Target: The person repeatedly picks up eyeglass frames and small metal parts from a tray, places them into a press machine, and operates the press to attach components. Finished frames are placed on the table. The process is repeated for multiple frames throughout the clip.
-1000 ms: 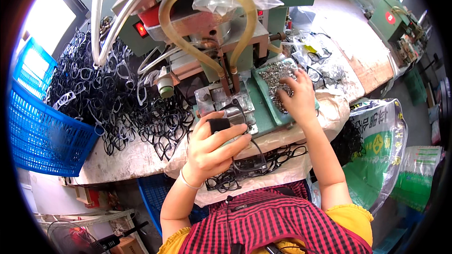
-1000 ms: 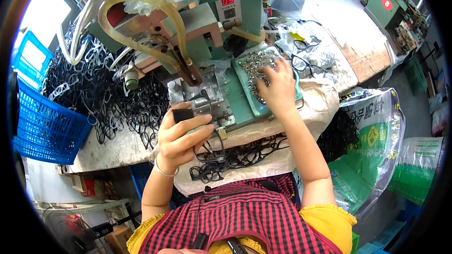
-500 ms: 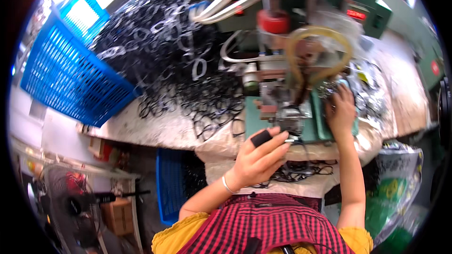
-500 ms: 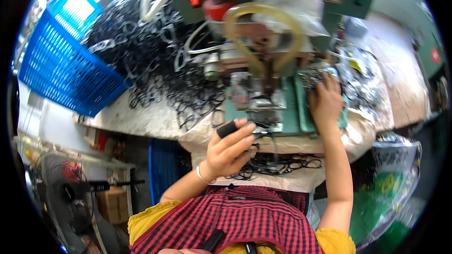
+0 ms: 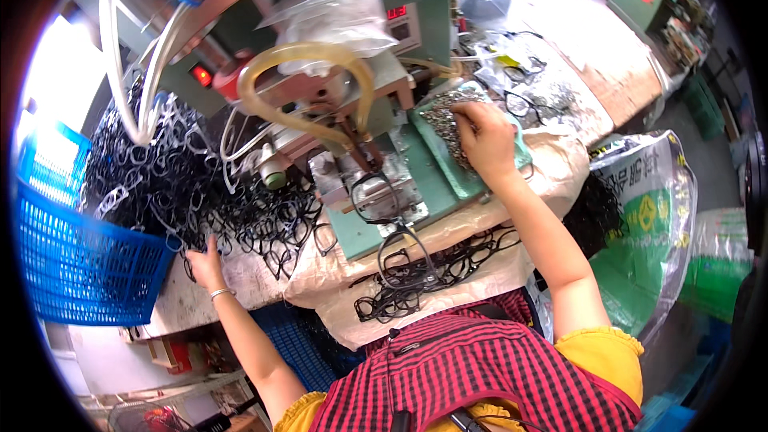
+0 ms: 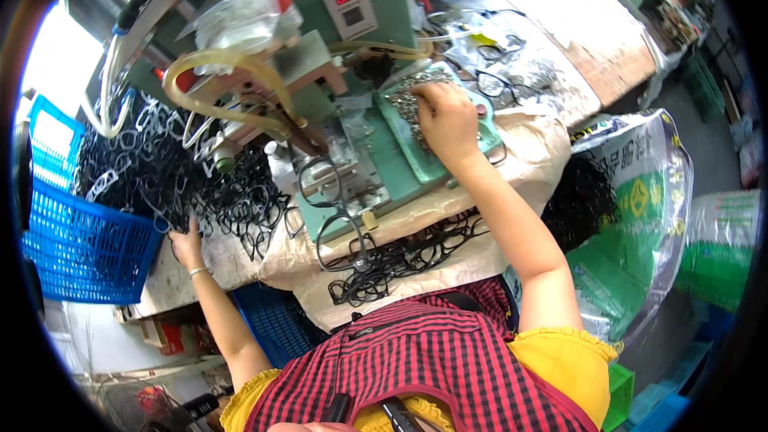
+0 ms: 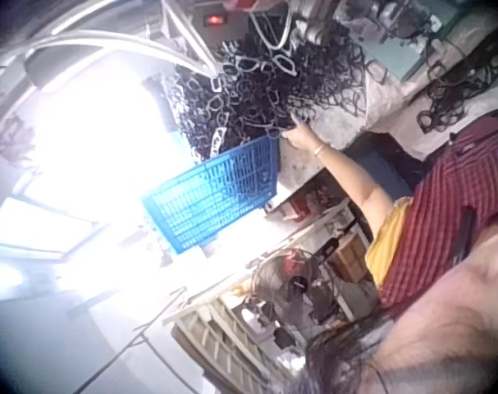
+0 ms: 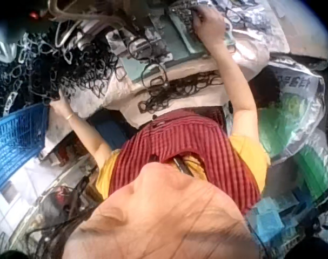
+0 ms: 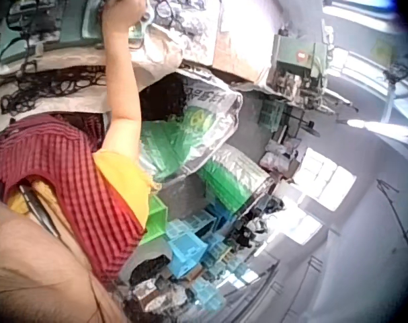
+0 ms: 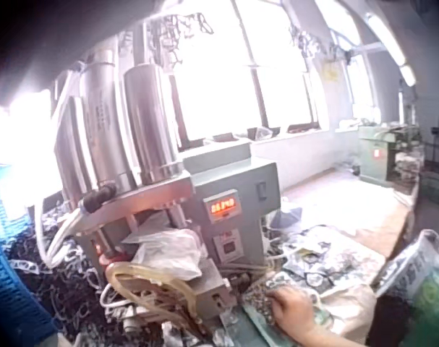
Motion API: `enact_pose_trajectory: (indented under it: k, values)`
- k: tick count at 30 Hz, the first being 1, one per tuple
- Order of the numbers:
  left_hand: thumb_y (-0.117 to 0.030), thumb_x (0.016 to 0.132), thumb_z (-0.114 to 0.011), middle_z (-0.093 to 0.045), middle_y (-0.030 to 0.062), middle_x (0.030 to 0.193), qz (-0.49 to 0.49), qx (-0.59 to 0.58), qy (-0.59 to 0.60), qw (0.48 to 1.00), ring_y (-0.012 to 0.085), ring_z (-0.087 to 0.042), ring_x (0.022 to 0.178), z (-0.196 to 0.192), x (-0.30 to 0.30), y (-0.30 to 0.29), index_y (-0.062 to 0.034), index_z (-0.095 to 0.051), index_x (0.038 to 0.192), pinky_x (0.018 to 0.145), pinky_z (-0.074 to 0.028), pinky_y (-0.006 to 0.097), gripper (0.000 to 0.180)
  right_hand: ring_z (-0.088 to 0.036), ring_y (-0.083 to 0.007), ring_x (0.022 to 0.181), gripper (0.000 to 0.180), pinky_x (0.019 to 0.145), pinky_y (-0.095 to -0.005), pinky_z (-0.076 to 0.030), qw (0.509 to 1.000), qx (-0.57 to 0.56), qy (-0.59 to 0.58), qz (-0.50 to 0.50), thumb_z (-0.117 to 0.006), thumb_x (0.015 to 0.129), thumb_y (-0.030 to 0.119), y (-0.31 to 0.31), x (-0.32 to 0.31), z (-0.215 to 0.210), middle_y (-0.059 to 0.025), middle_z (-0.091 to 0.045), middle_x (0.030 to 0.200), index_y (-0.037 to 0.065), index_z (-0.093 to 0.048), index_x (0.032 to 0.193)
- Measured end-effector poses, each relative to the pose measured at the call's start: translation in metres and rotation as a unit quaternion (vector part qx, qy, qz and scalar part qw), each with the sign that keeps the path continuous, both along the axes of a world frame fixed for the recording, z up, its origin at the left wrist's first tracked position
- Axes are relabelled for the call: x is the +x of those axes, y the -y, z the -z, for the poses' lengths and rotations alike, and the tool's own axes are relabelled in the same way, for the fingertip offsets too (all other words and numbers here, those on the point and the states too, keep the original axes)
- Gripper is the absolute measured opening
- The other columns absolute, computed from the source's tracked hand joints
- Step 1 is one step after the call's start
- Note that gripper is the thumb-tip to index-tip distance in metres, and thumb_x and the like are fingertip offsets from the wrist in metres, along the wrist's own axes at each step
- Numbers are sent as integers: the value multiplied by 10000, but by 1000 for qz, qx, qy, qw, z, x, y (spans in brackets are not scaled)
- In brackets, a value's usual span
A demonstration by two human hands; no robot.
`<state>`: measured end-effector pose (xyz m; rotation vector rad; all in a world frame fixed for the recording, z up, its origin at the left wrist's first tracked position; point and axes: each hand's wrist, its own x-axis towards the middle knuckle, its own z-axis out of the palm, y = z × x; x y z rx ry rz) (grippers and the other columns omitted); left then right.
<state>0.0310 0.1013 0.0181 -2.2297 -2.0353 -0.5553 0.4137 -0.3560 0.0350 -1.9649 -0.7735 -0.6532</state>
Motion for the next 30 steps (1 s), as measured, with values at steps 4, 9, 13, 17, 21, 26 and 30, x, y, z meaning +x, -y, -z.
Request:
enact_pose_trajectory:
  k: [4,9,13,17,21,26,30]
  values:
    - [-428,789,-813,-695,198,985,27,45,172,984,397,-667,924,67,11,-3,31,-560,1121,848,-513,444,621,-647,-311,871,99,791,-407,-504,999,2,-25,41,-681,811,35,33,-16,3,-104,-697,861,64,-715,899]
    - [-209,928,-728,-578,15,797,253,76,336,904,126,-479,667,52,23,36,-9,-633,1017,627,-440,292,239,-663,-292,858,116,800,-377,-510,994,29,-93,43,-713,776,4,76,-36,0,-109,-711,864,46,-736,882]
    - [-166,1021,-615,-616,12,833,386,-28,471,793,84,-563,699,-16,80,102,-13,-642,1039,633,-476,218,156,-666,-277,858,83,785,-372,-513,984,91,-99,-117,-702,784,1,34,-55,-39,-106,-707,854,35,-734,852]
    - [-139,1036,-580,-686,86,919,417,-81,513,746,127,-656,800,-36,122,149,1,-645,1075,726,-550,244,159,-665,-286,862,240,788,-381,-510,951,140,-154,-227,-707,760,28,-26,-63,-59,-115,-694,887,28,-684,998]
    - [-86,1019,-586,-713,111,969,376,-105,605,695,157,-678,838,-7,118,201,22,-659,1071,732,-568,288,140,-671,-198,863,374,801,-333,-507,925,182,-236,-236,-717,764,26,-44,-78,-58,-89,-676,879,9,-607,1120]
    - [-99,1036,-555,-706,138,1032,420,-91,647,629,197,-675,893,-23,125,228,5,-650,1091,790,-557,313,151,-646,-118,864,428,828,-255,-476,891,203,-323,-247,-711,799,12,-42,-86,-60,-49,-672,848,5,-559,1200]
    - [-87,1035,-541,-698,185,1048,597,33,619,510,232,-683,903,-117,140,255,16,-618,1103,785,-572,343,146,-636,-102,866,452,843,-266,-474,867,231,-327,-297,-716,801,24,-50,-90,-67,-52,-709,908,-6,-551,1220]
